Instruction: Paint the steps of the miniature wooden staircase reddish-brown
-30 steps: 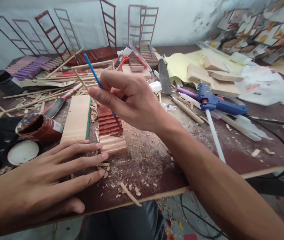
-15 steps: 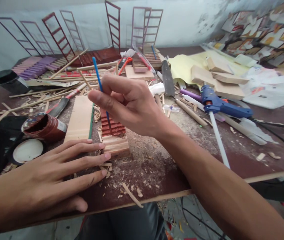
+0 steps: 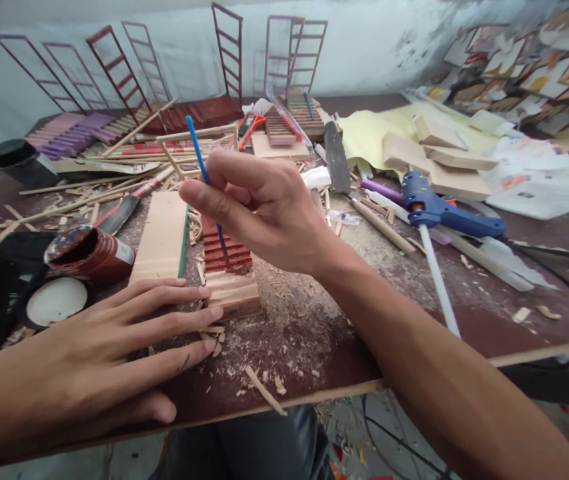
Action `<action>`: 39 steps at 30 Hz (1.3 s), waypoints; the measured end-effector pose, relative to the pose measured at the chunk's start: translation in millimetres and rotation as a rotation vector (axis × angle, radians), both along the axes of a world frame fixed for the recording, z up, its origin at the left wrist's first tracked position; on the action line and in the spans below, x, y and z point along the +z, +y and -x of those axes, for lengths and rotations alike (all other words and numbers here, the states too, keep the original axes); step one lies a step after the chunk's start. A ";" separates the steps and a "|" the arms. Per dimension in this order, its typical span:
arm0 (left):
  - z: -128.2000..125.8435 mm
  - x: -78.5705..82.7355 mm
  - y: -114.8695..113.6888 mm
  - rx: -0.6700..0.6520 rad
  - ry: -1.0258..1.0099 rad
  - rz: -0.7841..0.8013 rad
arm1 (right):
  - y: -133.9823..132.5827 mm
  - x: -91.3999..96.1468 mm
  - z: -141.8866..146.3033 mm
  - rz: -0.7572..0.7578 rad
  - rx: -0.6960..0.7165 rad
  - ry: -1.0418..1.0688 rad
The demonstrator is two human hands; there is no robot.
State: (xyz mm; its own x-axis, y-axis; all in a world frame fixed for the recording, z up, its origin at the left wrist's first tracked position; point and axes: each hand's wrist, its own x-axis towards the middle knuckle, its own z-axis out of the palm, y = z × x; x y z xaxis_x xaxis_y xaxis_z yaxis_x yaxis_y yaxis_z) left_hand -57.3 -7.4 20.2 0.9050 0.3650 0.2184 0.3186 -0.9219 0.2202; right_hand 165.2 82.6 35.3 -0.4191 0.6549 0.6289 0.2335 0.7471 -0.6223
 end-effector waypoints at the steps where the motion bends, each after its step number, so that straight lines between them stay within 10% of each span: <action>1: 0.2 -0.1 -0.1 -0.001 -0.001 -0.004 | 0.0 0.4 -0.1 -0.002 -0.002 0.003; 39: 0.3 1.7 -0.8 0.000 0.009 0.004 | -3.3 0.7 0.3 0.069 0.060 0.042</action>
State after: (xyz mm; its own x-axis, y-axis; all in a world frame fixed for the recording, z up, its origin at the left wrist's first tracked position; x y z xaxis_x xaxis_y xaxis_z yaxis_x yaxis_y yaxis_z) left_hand -57.6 -8.2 21.9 0.9071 0.3657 0.2084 0.3206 -0.9211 0.2210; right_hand 164.8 79.4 36.0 -0.4327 0.6716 0.6014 0.1624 0.7143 -0.6808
